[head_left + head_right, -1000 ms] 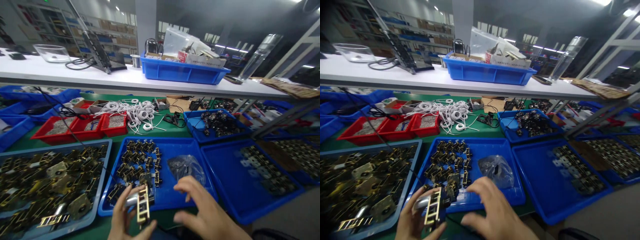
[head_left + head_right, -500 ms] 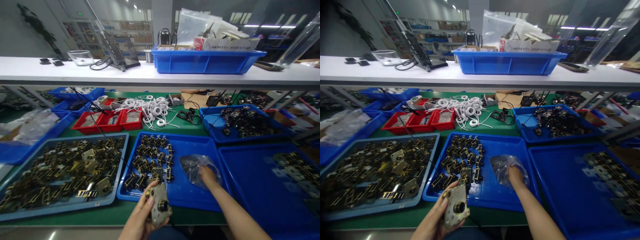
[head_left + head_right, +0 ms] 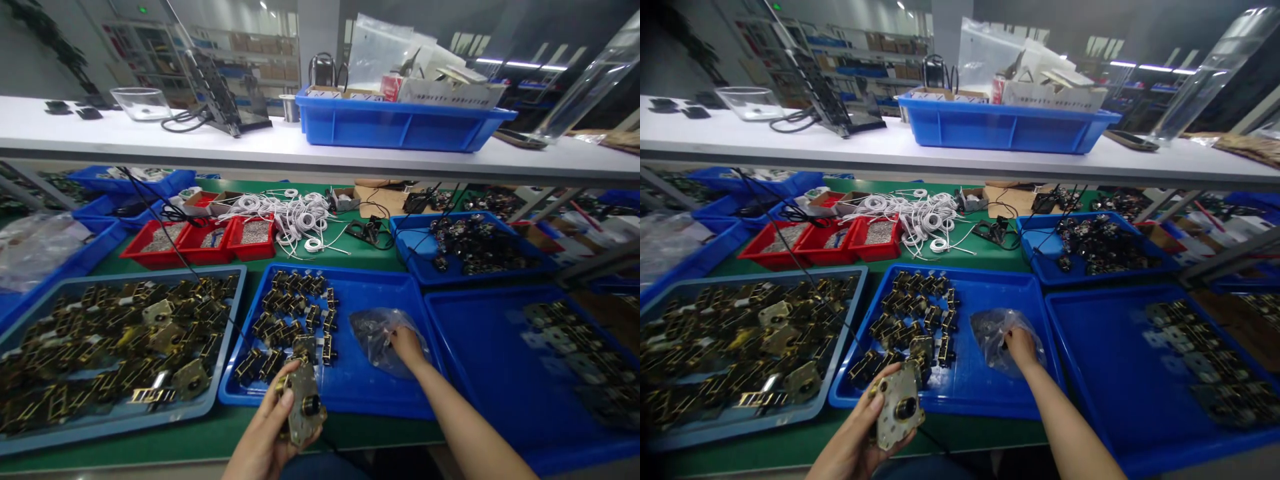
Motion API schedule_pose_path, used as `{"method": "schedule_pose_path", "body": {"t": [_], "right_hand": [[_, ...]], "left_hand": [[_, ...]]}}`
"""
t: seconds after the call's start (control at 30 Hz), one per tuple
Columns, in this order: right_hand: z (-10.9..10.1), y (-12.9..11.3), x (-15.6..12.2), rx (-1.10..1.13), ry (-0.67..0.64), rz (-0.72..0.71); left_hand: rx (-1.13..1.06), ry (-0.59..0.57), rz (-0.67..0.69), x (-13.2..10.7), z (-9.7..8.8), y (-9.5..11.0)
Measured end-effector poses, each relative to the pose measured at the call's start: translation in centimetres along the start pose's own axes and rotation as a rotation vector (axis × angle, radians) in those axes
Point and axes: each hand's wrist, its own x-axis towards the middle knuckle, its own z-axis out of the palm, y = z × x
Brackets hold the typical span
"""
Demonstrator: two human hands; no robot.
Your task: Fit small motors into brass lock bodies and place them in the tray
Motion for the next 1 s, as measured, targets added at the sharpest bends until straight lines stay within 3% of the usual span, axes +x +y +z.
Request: {"method": "schedule_pose_path", "body": {"t": [0.3,0.4,0.5,0.6,0.73,0.87,1.0], "right_hand": [[-0.1,1.4,-1.8,0.216,0.126,0.054],[-1.5,1.2,-3.3,0.318,0.167,0.042],[-3.6,-0.9,-6.6,0.471,0.184,-0.004],[-5.5,-4.8,-11.5,0.621,0.128,-0.138],[-6.2,-9.4,-16.5,0.732,0.022,-0.528],[-5.3,-10.9,-17.5,0.657,0.130,-0.638],[-5.1,-10.9,-17.5,0.625,0.118,-0.677]], "left_hand": [[0.046,-0.006,-0.038,0.5,0.6,0.1],[0.078,-0.038,-0.030,0.7,0.8,-0.1],[0.119,-0.110,0.012,0.7,1.0,-0.6],[0.159,-0.214,0.067,0.8,1.3,-1.0],[0.292,-0.273,0.161,0.9,1.7,-1.2],[0.429,-0.262,0.306,0.6,2.0,-1.1],[0.475,-0.214,0.386,0.2,1.7,-1.1]]}}
